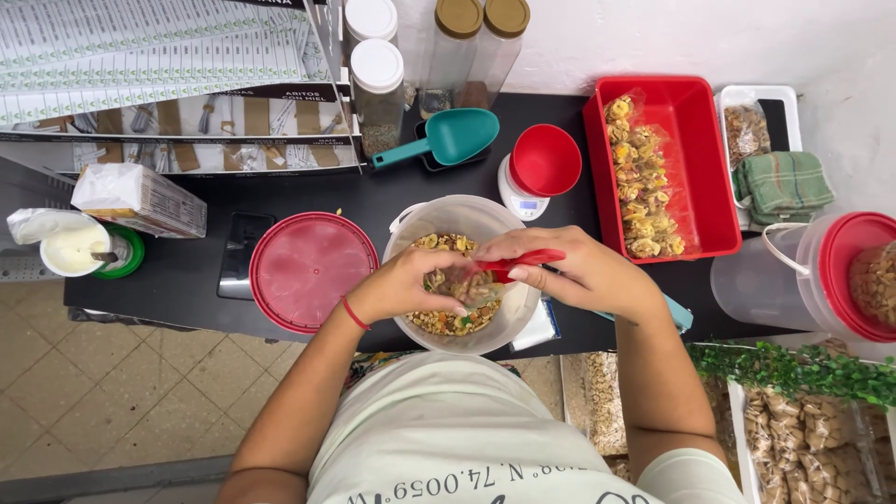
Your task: Packaging bulk snack mix into small plastic bags by scooping, weighing, and sealing them with a heat sealer.
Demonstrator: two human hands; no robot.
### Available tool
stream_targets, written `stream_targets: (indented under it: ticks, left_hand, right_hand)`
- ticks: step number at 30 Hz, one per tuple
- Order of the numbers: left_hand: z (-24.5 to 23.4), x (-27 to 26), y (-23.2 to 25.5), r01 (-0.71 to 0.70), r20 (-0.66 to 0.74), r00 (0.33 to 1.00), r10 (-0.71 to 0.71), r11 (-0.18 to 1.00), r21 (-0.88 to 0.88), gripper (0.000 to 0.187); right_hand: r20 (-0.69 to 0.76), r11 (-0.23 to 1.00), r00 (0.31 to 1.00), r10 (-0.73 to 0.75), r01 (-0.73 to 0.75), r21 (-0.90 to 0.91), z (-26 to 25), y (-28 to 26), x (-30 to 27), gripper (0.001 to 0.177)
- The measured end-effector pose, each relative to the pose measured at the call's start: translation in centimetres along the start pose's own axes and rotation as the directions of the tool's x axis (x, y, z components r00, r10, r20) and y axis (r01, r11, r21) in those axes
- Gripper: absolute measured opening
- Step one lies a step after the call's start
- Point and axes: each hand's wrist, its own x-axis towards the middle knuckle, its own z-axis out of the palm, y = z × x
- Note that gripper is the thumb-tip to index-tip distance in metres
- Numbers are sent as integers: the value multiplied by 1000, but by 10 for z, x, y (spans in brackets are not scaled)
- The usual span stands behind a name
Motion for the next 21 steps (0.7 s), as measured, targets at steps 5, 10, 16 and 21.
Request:
stream_targets:
  ticks: [5, 10, 16, 21]
  left_hand:
    - [11, -1, -13, -18, -38, 999, 15, 996, -85, 60]
    - [14, 2, -14, -35, -67, 997, 24, 983, -181, 63]
    - [17, 3, -24, -92, -89, 993, 76, 977, -194, 69]
    - [14, 2, -24, -89, -368, 924, 107, 994, 65, 49]
  right_hand:
    - [-26, 998, 998, -63, 63, 19, -3, -4, 2, 25]
    - [-81, 994, 991, -104, 106, 12, -3, -10, 4, 24]
    - [-146, 974, 964, -223, 226, 6, -4, -15, 0, 24]
    - [-467, 910, 848, -251, 43, -412, -20, -29, -40, 27]
